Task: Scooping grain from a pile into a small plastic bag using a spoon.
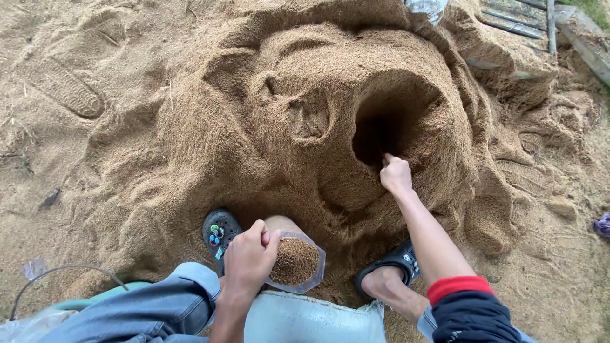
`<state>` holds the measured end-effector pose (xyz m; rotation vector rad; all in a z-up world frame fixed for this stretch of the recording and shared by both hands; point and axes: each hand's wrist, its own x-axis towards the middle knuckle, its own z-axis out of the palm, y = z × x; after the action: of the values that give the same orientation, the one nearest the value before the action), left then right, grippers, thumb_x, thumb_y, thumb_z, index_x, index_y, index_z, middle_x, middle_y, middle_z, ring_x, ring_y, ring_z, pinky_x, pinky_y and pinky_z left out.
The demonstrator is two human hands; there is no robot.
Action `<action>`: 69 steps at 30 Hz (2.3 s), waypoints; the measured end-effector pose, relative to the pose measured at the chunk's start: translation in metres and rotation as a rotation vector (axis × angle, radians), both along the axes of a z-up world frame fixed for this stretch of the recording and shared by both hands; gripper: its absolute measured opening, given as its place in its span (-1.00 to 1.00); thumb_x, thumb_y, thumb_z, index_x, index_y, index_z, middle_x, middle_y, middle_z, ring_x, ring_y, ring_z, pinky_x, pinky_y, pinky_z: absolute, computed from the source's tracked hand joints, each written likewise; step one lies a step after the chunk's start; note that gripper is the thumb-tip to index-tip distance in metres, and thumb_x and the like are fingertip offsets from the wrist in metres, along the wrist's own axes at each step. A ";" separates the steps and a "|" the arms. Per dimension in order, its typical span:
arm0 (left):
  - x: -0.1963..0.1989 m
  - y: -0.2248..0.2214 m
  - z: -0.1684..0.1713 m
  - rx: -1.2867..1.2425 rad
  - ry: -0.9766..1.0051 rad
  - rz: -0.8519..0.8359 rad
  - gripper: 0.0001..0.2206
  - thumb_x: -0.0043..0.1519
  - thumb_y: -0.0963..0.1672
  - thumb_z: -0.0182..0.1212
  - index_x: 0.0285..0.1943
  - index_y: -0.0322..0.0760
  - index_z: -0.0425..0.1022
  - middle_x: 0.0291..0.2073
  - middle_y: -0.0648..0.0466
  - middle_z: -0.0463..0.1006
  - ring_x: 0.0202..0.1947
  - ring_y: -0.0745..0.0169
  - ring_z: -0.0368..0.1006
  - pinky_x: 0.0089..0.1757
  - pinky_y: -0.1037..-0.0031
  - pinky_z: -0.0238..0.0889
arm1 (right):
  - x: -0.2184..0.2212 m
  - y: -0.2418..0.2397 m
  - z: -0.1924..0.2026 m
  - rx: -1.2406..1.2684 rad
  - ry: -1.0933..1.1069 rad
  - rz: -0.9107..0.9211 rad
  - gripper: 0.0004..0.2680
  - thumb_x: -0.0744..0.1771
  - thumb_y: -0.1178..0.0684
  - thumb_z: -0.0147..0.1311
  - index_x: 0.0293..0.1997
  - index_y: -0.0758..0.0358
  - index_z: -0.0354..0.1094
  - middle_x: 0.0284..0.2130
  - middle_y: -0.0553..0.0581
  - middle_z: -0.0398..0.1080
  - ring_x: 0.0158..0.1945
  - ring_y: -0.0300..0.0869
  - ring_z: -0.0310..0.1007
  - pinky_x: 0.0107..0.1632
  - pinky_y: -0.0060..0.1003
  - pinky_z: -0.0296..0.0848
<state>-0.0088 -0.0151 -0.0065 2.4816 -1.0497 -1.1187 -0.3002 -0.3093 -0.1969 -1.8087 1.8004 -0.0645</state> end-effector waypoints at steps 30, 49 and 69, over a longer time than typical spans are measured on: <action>0.002 0.004 0.003 -0.122 0.007 0.034 -0.63 0.15 0.07 0.25 -0.54 -0.11 0.25 -0.60 -0.12 0.52 -0.35 -0.33 0.56 -0.27 0.06 0.38 | -0.019 0.089 0.166 0.180 -0.776 -0.336 -0.85 0.43 -0.02 0.06 0.02 0.14 0.49 -0.70 -0.20 0.01 -0.73 -0.55 -0.17 -0.70 -0.64 -0.07; 0.010 0.004 0.012 -0.040 0.034 0.055 -0.75 0.16 0.00 0.28 -0.46 -0.12 0.37 -0.45 -0.12 0.62 -0.18 -0.32 0.59 -0.13 0.10 0.39 | 0.017 0.246 0.186 -0.354 -0.440 0.504 -0.89 0.33 0.03 0.21 -0.12 0.06 0.62 -0.62 0.04 0.49 -0.60 -0.15 0.47 -0.41 -0.37 0.43; 0.011 0.023 -0.020 -0.095 -0.063 -0.088 -0.80 0.26 -0.01 0.05 -0.27 -0.13 0.48 -0.41 -0.15 0.62 -0.27 -0.38 0.60 -0.17 0.01 0.44 | 0.056 0.295 0.146 0.140 -0.342 0.002 -0.89 0.33 -0.14 0.23 -0.34 -0.11 0.61 -0.75 0.03 0.32 -0.52 -0.25 0.27 -0.35 -0.27 0.31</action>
<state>0.0025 0.0077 -0.0266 2.4322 -1.2117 -0.9951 -0.2445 -0.0142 -0.0513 -1.5917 1.5222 -0.2271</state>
